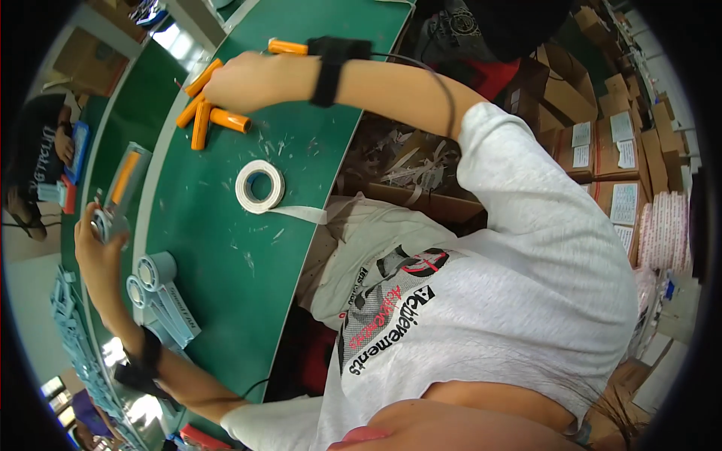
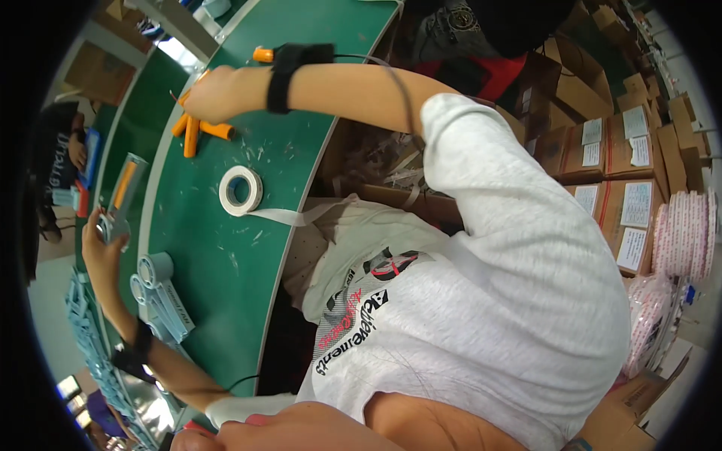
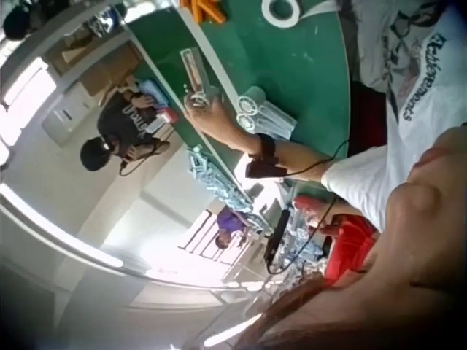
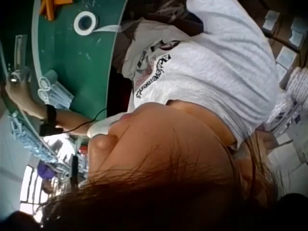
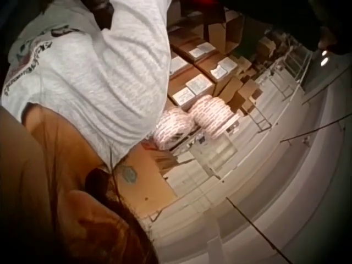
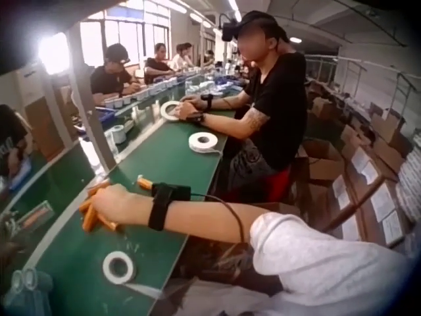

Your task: The person applies double-sided tape to batteries, installs them into fan housings, and discards the tape backing into a box. This process is repeated multiple times, including with batteries taken from a larger pack.

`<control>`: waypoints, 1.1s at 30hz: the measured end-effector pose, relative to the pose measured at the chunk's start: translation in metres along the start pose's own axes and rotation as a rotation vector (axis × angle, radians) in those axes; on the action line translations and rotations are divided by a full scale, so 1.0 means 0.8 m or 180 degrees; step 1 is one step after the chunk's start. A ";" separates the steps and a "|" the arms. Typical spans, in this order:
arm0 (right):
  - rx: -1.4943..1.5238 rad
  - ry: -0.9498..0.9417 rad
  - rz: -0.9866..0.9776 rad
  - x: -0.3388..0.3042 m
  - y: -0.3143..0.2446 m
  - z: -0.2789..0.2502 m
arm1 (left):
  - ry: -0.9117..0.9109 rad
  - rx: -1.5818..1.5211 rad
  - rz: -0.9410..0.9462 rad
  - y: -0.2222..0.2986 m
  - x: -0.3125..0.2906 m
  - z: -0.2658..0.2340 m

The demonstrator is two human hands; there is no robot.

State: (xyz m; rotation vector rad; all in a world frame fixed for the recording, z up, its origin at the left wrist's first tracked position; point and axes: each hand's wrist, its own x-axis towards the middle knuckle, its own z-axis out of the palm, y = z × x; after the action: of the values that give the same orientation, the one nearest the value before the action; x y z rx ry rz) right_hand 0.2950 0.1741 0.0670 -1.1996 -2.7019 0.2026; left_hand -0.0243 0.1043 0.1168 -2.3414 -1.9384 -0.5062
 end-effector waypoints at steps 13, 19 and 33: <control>0.5886 -0.1204 0.0742 -0.070 0.036 0.005 | 0.0039 0.1049 0.0102 0.090 0.022 0.078; 0.6174 -0.1276 0.0812 -0.122 0.001 -0.007 | -0.1235 -0.0832 0.0572 0.171 -0.021 0.137; 0.6768 0.0028 0.0737 -0.199 -0.098 0.066 | 0.0456 -0.3664 -0.0589 0.162 -0.096 0.096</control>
State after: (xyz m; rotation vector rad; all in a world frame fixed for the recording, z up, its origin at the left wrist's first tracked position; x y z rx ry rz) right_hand 0.3319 0.0010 0.0140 -0.5147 -0.8599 2.1122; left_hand 0.1047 0.0241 0.0431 -2.4197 -2.0707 -2.2102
